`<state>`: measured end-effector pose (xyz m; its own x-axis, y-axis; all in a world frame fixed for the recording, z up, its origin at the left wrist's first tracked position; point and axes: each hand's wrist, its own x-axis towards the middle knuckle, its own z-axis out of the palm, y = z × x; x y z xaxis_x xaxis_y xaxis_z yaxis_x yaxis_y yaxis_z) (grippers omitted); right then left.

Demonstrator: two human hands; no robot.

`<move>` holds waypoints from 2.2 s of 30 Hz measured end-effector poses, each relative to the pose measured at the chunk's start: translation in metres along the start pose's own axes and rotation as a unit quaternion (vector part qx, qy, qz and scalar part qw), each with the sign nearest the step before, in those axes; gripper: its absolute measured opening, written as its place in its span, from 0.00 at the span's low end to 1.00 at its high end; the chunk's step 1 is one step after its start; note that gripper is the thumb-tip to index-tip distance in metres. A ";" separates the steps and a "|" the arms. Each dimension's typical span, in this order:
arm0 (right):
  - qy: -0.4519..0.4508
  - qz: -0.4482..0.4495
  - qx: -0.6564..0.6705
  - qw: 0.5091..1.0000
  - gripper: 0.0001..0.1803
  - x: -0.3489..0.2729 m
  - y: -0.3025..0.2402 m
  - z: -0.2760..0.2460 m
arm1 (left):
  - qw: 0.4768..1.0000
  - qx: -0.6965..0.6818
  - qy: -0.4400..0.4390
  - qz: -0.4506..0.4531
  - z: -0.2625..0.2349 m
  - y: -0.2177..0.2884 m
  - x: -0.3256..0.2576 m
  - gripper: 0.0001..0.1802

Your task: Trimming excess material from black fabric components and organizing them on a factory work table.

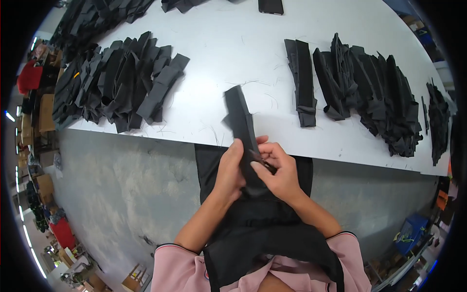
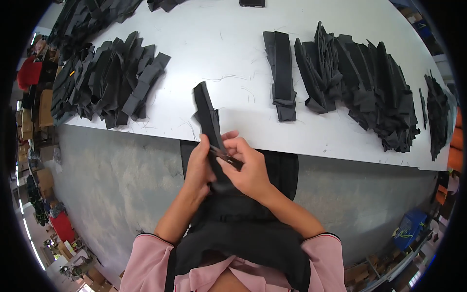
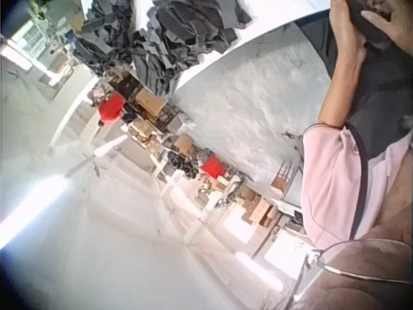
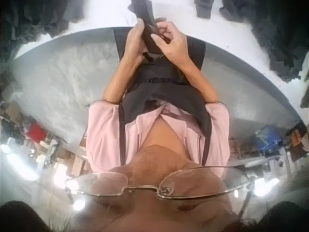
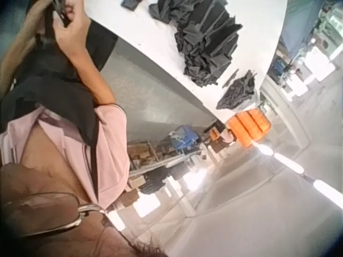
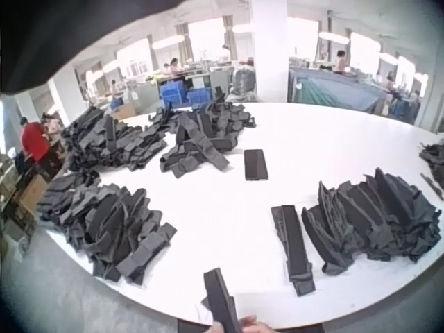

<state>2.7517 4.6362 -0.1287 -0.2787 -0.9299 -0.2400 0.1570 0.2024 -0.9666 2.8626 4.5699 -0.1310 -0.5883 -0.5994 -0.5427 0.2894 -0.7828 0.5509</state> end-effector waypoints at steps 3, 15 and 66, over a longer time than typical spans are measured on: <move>-0.049 0.019 0.054 0.997 0.10 -0.006 0.003 -0.005 | 0.998 -0.024 -0.047 0.035 -0.002 0.007 0.001 0.28; 0.086 -0.251 -0.414 0.871 0.15 0.014 -0.025 -0.030 | 0.999 0.022 -0.037 -0.007 -0.006 0.017 -0.003 0.16; 0.056 -0.264 -0.369 0.889 0.12 0.021 -0.017 -0.018 | 0.984 0.170 -0.043 -0.021 0.000 0.013 -0.010 0.12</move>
<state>2.7265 4.6187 -0.1194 -0.2287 -0.9269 0.2975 -0.6766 -0.0684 -0.7332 2.8727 4.5655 -0.1184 -0.6602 -0.5397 -0.5224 0.0018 -0.6967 0.7174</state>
